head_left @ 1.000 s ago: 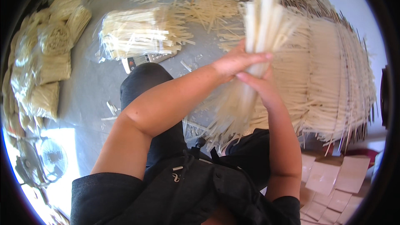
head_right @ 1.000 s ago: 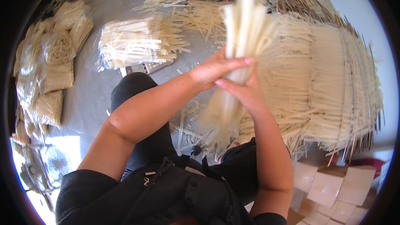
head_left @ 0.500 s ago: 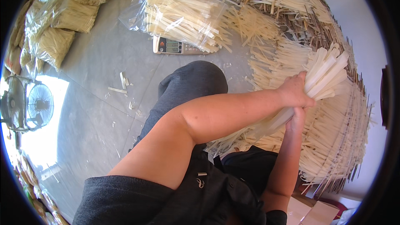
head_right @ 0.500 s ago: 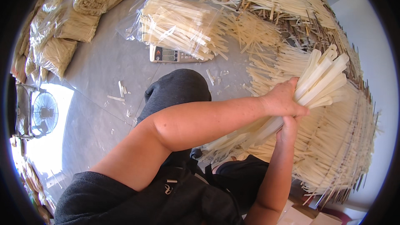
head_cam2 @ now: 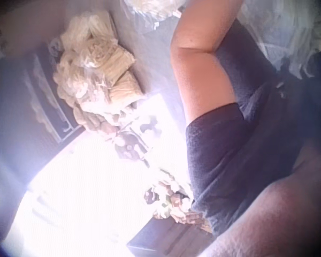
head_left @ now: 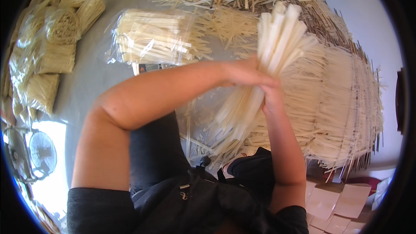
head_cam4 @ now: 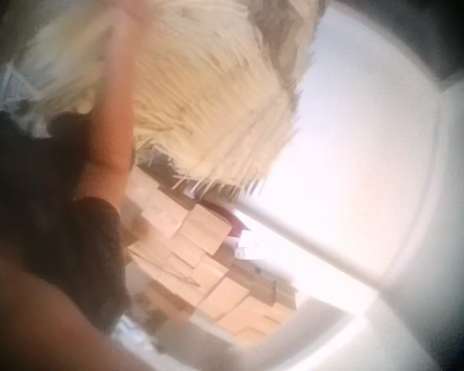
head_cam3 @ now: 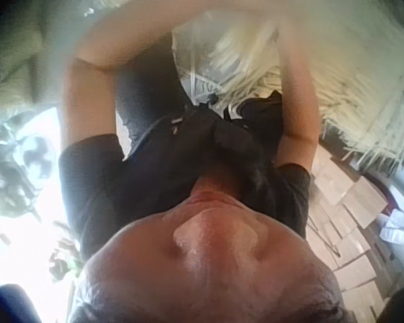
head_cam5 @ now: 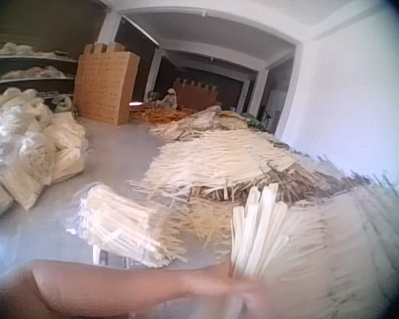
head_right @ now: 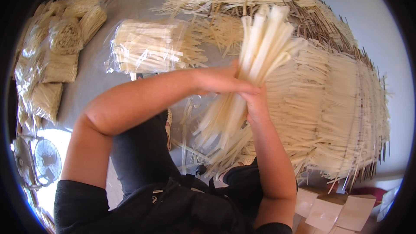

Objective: The person gathers bundles of dried noodles from the floor, weighs them on a scale, and places them into plastic bags.

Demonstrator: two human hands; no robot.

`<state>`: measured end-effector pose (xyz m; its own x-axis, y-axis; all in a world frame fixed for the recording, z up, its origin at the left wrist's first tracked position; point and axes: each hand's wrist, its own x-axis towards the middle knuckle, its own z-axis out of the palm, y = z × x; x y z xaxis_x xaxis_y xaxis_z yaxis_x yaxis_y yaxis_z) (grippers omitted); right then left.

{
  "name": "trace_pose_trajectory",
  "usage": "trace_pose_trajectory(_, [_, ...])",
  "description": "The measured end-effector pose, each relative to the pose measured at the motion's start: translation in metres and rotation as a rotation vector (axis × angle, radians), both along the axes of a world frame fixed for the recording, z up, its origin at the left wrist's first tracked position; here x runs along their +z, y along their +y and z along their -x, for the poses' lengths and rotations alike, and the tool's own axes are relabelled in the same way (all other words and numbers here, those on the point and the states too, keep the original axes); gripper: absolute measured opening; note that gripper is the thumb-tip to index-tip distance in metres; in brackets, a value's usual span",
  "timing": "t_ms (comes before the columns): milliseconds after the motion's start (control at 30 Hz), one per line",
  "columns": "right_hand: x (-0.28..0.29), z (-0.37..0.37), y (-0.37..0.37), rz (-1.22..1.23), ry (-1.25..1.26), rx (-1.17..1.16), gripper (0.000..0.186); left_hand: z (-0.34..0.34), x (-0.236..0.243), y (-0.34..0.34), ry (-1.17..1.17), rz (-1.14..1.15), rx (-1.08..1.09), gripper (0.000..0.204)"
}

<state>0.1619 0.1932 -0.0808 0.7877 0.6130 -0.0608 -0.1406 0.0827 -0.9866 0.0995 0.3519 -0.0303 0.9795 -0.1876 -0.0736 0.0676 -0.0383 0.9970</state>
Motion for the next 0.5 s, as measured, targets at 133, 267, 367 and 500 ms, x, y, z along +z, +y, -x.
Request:
trace_pose_trajectory(133, [-0.015,-0.001,0.026,-0.076,0.112,-0.024,0.031,0.006,0.011,0.042,0.233,-0.183,-0.105,0.099])
trace_pose_trajectory(267, [-0.038,-0.004,0.03,-0.112,0.298,-0.007,0.039,0.003,0.002,0.079,0.267,-0.222,-0.103,0.092])
trace_pose_trajectory(367, [-0.05,-0.018,0.029,-0.156,0.429,0.029,0.044,-0.011,-0.025,0.127,0.22,-0.172,-0.029,0.082])
trace_pose_trajectory(500, [-0.066,-0.041,0.049,-0.171,0.449,0.069,0.046,-0.04,-0.078,0.196,0.16,-0.757,0.474,0.063])
